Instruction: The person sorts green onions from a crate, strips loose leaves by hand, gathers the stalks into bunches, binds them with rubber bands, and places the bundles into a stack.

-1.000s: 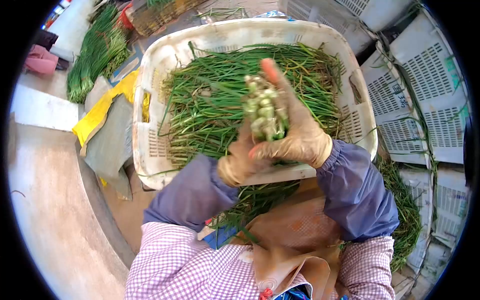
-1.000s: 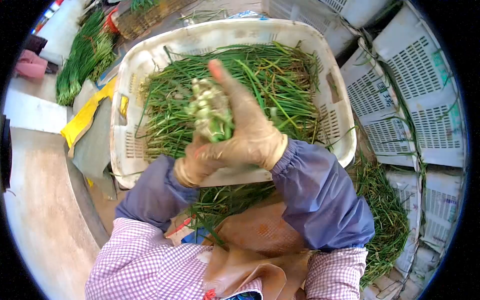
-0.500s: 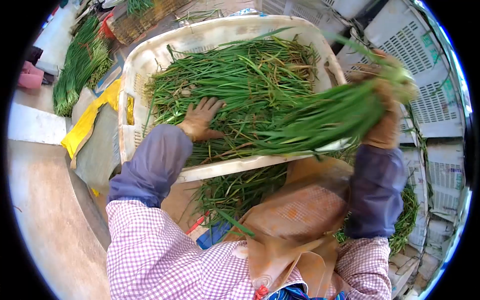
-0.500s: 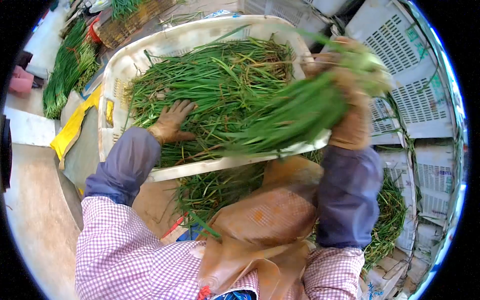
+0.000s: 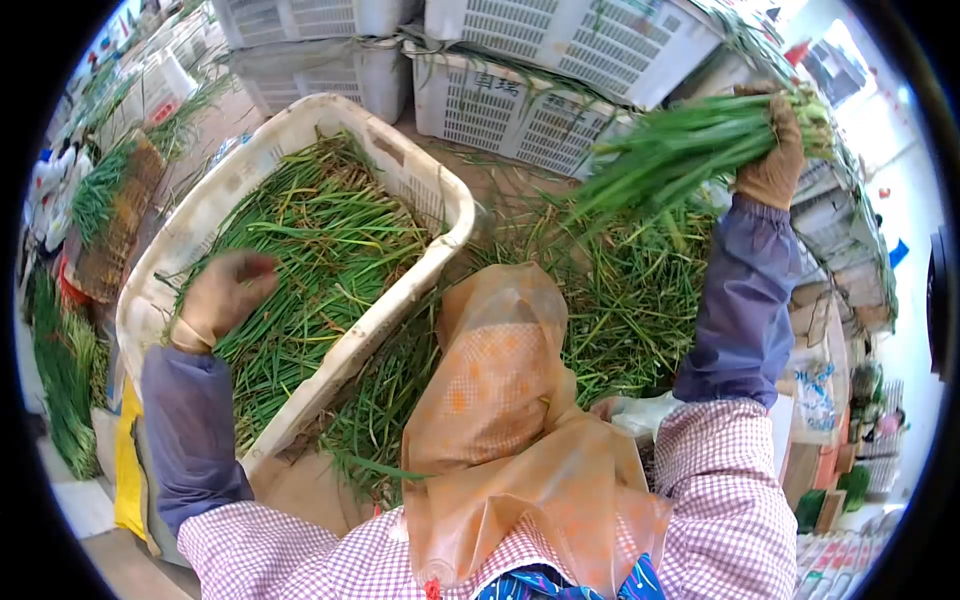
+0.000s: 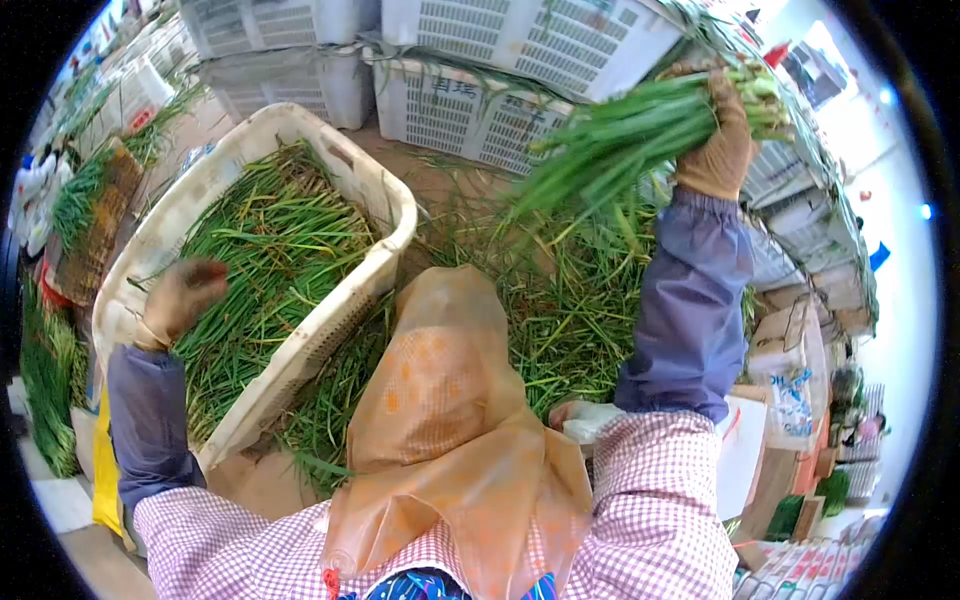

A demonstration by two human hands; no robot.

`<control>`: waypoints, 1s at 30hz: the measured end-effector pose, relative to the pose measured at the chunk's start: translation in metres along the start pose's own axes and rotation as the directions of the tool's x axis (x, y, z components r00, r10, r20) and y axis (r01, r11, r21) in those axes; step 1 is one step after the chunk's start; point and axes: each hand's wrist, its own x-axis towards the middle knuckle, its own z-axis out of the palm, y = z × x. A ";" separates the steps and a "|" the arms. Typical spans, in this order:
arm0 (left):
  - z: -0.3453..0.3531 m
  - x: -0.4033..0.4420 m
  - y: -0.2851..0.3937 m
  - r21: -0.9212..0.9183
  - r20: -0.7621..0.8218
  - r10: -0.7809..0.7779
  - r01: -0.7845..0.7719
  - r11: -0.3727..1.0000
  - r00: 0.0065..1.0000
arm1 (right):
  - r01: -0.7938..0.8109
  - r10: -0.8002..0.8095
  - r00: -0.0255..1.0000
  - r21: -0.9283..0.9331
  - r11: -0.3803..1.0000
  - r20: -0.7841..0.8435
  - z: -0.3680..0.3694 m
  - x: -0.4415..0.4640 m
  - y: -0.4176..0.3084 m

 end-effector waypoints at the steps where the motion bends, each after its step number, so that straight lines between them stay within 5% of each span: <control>1: -0.010 0.005 0.048 -0.181 -0.044 0.087 -0.094 0.979 0.995 | 0.074 -0.077 0.996 0.075 0.994 0.046 -0.009 0.012 0.001; 2: -0.019 0.005 0.095 -0.402 -0.131 0.229 -0.263 0.877 0.965 | 0.054 -0.070 0.994 0.167 0.984 0.086 -0.007 0.009 -0.009; 4: -0.045 0.011 0.174 -0.303 -0.166 0.489 -0.516 0.801 0.856 | 0.032 -0.069 0.989 0.267 0.963 0.128 0.013 -0.007 -0.024; 6: -0.047 0.016 0.241 -0.267 -0.177 0.734 -0.750 0.606 0.656 | -0.144 -0.037 0.952 0.554 0.820 0.303 0.030 -0.035 -0.030; 7: -0.040 0.020 0.268 -0.265 -0.154 0.828 -0.830 0.491 0.539 | -0.233 -0.027 0.924 0.615 0.754 0.383 0.032 -0.047 -0.028; 9: -0.013 0.038 0.304 -0.310 0.106 0.848 -0.793 0.524 0.519 | -0.158 -0.012 0.941 0.471 0.868 0.337 0.036 -0.079 -0.028; 11: 0.041 0.046 0.315 -0.439 0.407 0.765 -0.628 0.643 0.498 | -0.229 0.081 0.948 0.482 0.846 0.307 0.022 -0.105 -0.016; 12: 0.074 0.045 0.310 -0.627 0.487 0.754 -0.424 0.653 0.441 | -0.281 0.262 0.957 0.617 0.735 0.124 0.011 -0.112 -0.004; 13: 0.112 0.039 0.301 -0.826 0.503 0.784 -0.066 0.560 0.364 | -0.395 0.280 0.919 0.653 0.646 0.279 -0.011 -0.117 0.006; 14: 0.147 0.024 0.287 -0.860 0.475 0.827 0.356 0.365 0.301 | -0.442 0.381 0.892 0.643 0.626 0.242 -0.028 -0.125 0.011; 15: 0.180 0.011 0.273 -0.756 0.438 0.854 0.629 0.181 0.281 | -0.485 0.479 0.855 0.638 0.598 0.201 -0.045 -0.132 0.018; 16: 0.206 0.001 0.262 -0.696 0.435 0.843 0.712 0.093 0.316 | -0.497 0.542 0.828 0.630 0.596 0.140 -0.070 -0.136 0.033; 17: 0.228 -0.006 0.249 -0.673 0.446 0.818 0.739 0.037 0.365 | -0.512 0.605 0.792 0.625 0.589 0.079 -0.091 -0.143 0.044; 19: 0.253 -0.007 0.229 -0.802 0.495 0.733 0.571 0.177 0.467 | -0.518 0.631 0.776 0.559 0.647 -0.011 -0.119 -0.153 0.053; 21: 0.258 -0.026 0.221 -0.747 0.531 0.711 0.651 0.134 0.462 | -0.500 0.637 0.771 0.611 0.614 -0.009 -0.143 -0.161 0.072; 23: 0.244 -0.041 0.230 -0.849 0.522 0.571 0.452 0.274 0.634 | -0.515 0.643 0.766 0.594 0.618 -0.006 -0.163 -0.167 0.092; 24: 0.244 -0.052 0.239 -0.776 0.546 0.602 0.622 0.102 0.582 | -0.505 0.645 0.762 0.570 0.649 -0.059 -0.167 -0.168 0.100; 30: 0.263 -0.062 0.239 -0.676 0.712 0.482 0.683 0.275 0.510 | -0.515 0.648 0.710 0.425 0.744 -0.274 -0.168 -0.170 0.116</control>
